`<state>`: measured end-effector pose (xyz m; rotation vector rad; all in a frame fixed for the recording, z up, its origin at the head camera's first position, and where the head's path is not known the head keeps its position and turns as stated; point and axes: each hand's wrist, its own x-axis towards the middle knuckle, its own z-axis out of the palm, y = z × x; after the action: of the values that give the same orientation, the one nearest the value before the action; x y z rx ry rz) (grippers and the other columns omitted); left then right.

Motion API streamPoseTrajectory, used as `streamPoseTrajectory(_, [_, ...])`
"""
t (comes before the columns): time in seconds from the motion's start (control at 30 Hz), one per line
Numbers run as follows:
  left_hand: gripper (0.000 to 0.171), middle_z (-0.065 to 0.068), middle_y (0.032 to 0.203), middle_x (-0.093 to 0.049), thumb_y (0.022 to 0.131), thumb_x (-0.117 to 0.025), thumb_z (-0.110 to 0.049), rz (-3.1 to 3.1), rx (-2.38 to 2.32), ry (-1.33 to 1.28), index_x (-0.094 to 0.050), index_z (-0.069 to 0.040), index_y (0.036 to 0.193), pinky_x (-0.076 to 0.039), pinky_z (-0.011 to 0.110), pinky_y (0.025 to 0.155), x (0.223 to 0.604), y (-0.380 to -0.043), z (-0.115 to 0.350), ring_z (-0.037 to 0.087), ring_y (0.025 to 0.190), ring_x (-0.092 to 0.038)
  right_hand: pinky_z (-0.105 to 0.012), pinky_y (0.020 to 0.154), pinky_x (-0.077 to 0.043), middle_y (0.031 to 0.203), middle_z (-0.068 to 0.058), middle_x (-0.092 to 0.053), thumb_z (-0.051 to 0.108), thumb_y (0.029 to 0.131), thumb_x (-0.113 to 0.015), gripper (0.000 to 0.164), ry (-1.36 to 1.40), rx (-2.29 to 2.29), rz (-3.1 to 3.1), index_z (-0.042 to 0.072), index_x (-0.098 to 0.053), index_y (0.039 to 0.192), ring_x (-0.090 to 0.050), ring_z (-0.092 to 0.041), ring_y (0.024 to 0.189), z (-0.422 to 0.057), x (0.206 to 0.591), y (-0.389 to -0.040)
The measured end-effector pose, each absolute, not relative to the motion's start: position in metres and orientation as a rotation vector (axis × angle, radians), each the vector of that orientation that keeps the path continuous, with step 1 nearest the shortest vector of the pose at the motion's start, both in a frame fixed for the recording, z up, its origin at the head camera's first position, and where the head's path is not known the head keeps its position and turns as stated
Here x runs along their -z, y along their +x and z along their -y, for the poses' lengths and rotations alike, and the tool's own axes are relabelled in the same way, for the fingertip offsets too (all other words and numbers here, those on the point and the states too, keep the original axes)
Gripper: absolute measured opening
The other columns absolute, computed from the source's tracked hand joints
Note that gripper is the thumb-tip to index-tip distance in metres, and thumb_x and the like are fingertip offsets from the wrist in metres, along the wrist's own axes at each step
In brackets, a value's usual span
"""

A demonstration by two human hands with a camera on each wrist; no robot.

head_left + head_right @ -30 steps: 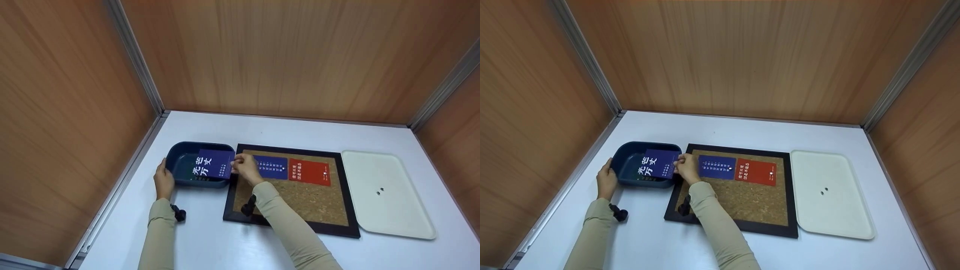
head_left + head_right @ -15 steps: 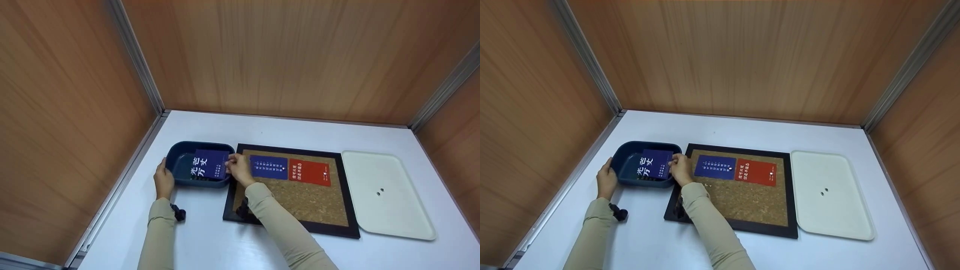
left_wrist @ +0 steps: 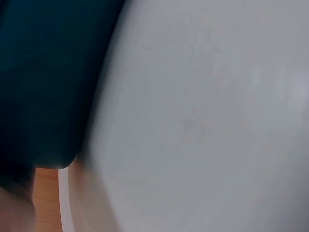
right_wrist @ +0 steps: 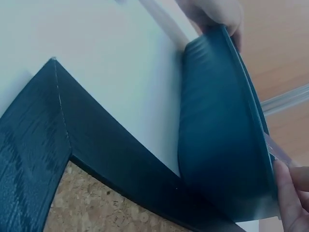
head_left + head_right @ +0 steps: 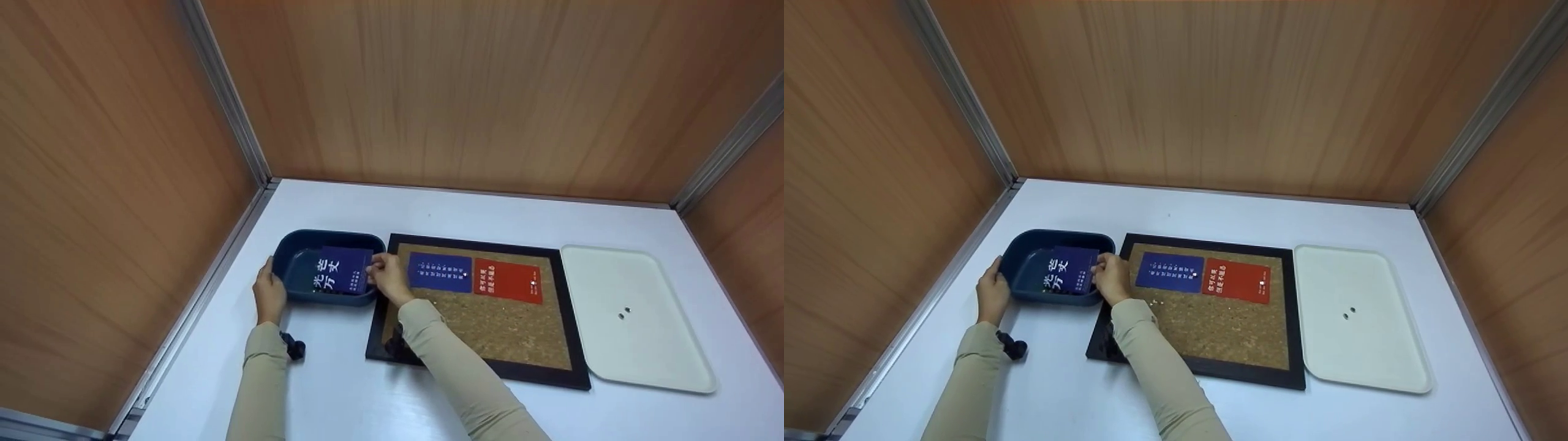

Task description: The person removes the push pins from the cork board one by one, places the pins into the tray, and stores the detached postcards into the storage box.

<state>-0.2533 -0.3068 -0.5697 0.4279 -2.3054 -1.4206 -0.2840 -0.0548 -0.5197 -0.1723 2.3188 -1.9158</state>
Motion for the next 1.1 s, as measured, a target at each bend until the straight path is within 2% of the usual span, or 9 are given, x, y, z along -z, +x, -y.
streamPoseTrajectory(0.17, [0.046,0.028,0.149,-0.035,0.100,-0.028,0.004,2.292,1.414,0.433,-0.035,0.007,0.145,-0.027,0.045,0.118,0.5696,-0.2529,0.3062,0.038,0.142,-0.029,-0.021,0.062,-0.058,0.085,-0.011,-0.062,-0.010,0.090,-0.054,0.024,-0.238,1.820,-2.415,-0.014,-0.059,0.113,-0.060,-0.010,0.067,0.0548,0.5209,-0.2812])
streamPoseTrajectory(0.37, [0.046,0.029,0.148,-0.036,0.099,-0.029,0.005,2.300,1.402,0.425,-0.035,0.007,0.145,-0.027,0.045,0.118,0.5700,-0.2536,0.3055,0.039,0.141,-0.030,-0.020,0.060,-0.057,0.091,-0.018,-0.070,-0.004,0.089,-0.061,0.024,-0.356,1.636,-2.685,-0.011,-0.064,0.112,-0.070,-0.019,0.071,0.0537,0.5208,-0.2769])
streamPoseTrajectory(0.63, [0.046,0.029,0.148,-0.036,0.099,-0.029,0.004,2.300,1.392,0.425,-0.035,0.007,0.144,-0.028,0.046,0.118,0.5698,-0.2536,0.3061,0.039,0.141,-0.030,-0.023,0.060,-0.057,0.091,-0.018,-0.073,-0.001,0.090,-0.062,0.024,-0.547,1.481,-2.890,-0.011,-0.064,0.112,-0.071,-0.020,0.075,0.0562,0.5256,-0.2768])
streamPoseTrajectory(1.1, [0.046,0.027,0.150,-0.034,0.099,-0.028,0.004,2.319,1.391,0.437,-0.034,0.006,0.145,-0.026,0.044,0.119,0.5703,-0.2534,0.3070,0.037,0.143,-0.028,-0.024,0.062,-0.058,0.091,-0.018,-0.073,0.001,0.091,-0.061,0.026,-0.580,1.437,-2.901,-0.012,-0.063,0.114,-0.071,-0.021,0.077,0.0556,0.5252,-0.2753])
